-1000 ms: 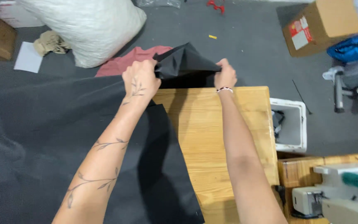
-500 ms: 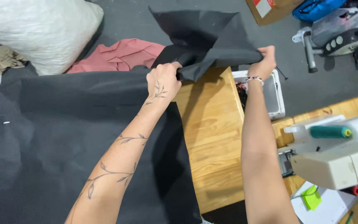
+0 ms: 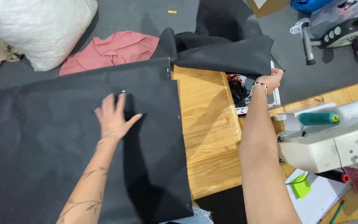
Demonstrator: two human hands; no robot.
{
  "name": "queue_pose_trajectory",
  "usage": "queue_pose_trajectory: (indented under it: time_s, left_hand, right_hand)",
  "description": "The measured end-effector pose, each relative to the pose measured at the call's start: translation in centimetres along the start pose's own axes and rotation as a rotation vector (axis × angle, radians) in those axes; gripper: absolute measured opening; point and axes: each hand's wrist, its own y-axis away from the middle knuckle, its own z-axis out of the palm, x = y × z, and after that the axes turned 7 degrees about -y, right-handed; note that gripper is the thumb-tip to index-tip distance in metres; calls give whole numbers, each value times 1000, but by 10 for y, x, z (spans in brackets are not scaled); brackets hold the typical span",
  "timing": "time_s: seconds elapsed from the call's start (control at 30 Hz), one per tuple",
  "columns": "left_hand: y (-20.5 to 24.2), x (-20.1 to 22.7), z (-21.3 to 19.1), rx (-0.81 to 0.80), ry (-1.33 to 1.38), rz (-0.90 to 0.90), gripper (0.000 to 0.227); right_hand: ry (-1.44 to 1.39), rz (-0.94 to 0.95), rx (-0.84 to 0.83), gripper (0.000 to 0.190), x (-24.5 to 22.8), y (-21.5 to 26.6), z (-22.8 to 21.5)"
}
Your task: The person uses a long metal ruler and large scissors to cut a piece of black fabric on a wooden table. They then fold the fabric and place it into a white plastic bin. Finally, they pick up the ruler and a piece of chalk to mark the fabric.
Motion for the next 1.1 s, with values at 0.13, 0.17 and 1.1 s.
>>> queue_pose_trajectory:
  time_s: [0.13,0.17,1.1]
  left_hand:
    - [66,-61,17,-104,-71,-262,91]
    - [82,-68,16,-151,-30,-350,91]
    - [179,-143,51,-92,116,-287,78]
  right_hand:
    - [150,25,-127,25,22,7,2]
    - [214,14,-159,24,37,-1,10]
    - [14,-691,-1011,24,141,316,-46]
